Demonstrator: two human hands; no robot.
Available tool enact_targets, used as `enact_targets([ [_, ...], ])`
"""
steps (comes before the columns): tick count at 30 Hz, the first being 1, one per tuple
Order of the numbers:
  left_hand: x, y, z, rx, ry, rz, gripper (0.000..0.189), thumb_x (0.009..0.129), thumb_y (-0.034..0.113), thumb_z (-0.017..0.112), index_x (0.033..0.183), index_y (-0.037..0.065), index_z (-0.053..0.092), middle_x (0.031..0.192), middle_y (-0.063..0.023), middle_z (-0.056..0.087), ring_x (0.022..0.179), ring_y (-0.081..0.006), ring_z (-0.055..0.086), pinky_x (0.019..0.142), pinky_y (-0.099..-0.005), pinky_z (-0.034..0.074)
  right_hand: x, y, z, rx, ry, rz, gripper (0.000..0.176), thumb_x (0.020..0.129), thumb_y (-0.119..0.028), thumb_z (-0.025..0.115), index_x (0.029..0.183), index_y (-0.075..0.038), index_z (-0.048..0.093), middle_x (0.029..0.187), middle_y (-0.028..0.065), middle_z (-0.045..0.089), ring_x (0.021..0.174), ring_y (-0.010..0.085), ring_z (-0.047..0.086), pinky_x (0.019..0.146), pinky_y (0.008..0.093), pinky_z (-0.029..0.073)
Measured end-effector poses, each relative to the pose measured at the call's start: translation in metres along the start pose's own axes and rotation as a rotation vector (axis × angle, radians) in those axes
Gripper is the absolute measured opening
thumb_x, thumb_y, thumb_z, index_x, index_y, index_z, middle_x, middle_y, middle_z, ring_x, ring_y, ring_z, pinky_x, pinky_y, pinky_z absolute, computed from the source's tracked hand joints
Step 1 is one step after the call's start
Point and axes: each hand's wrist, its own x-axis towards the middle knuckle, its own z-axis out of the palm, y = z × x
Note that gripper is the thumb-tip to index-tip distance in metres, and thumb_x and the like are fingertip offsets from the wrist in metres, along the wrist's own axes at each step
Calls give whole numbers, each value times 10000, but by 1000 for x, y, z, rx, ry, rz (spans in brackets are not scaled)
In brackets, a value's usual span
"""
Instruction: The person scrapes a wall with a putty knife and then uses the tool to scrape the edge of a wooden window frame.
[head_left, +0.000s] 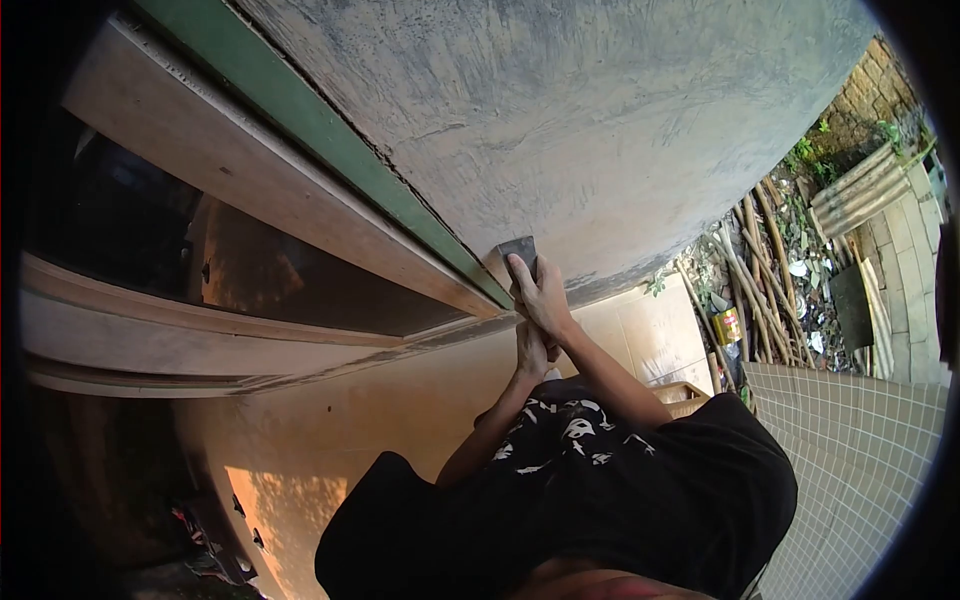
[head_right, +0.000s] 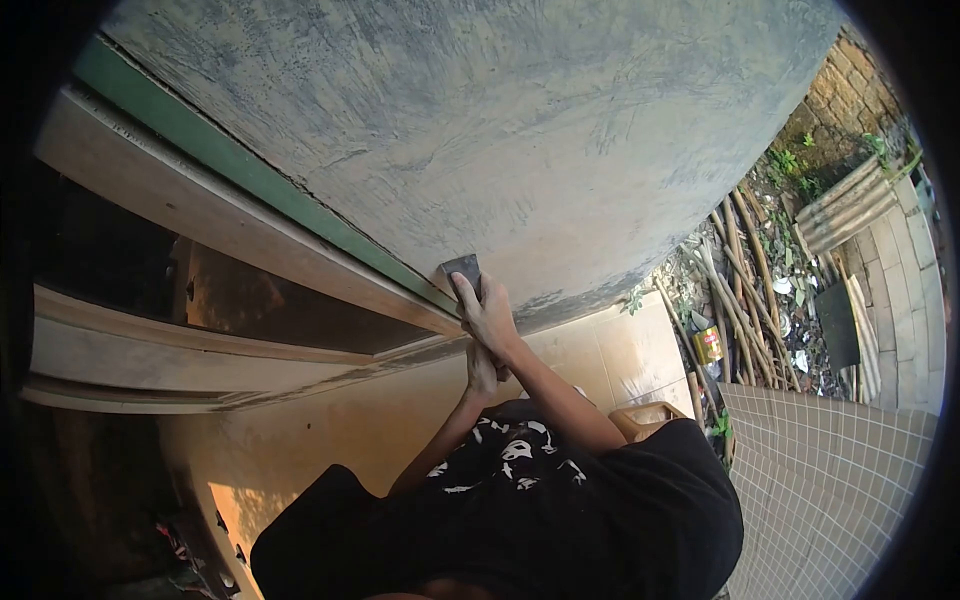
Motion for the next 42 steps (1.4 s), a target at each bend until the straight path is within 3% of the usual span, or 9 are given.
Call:
enact_targets([
  [5,8,-8,-9,-12,-130,82,588,901,624,386,645,97,430,485,57,337,363,-54,307,334,-229,191,1,-10,1,-19,2,-16,383,932,-304,558,715,-2,468,502,8,441,417,79,430,379,264,354],
  [20,-7,11,5,16,-40,4,539,928,574,368,650,117,431,480,59,338,347,-64,302,323,-238,193,3,-23,6,-91,-1,-20,376,934,-293,553,733,18,482,502,19,453,410,89,430,378,274,363],
  [22,-11,15,5,29,-4,-2,523,933,562,364,646,129,426,482,63,331,342,-68,292,324,-240,189,-3,-28,8,77,-24,51,386,929,-302,559,742,30,495,507,36,468,420,95,444,386,285,367],
  [28,2,31,12,297,-23,242,548,934,557,370,636,104,454,473,49,372,348,-63,323,322,-244,208,4,-55,16,-212,-17,-137,404,920,-307,571,735,49,525,495,67,477,435,116,471,414,292,378],
  [32,-1,24,9,124,-48,152,512,940,519,379,664,97,471,482,39,384,354,-67,333,324,-248,216,2,-39,16,-164,12,-166,420,918,-310,575,710,49,511,491,61,467,426,119,469,412,294,379],
  [34,-7,17,8,99,50,32,488,941,516,372,660,124,445,488,48,357,354,-70,317,327,-250,198,-1,-27,14,-149,15,-109,419,919,-312,573,703,41,505,488,53,460,419,115,464,403,292,375],
  [41,-6,1,-5,43,-12,-3,558,921,610,348,668,120,437,469,56,336,345,-62,308,325,-230,201,-3,-15,10,-96,2,-3,410,924,-317,566,710,24,489,486,27,444,401,101,457,375,279,363],
  [42,-8,4,-2,42,18,-18,487,930,524,360,637,138,405,476,56,329,349,-65,303,329,-241,188,-5,-15,11,-96,4,-3,410,924,-317,566,710,24,489,486,27,444,401,101,457,375,279,363],
])
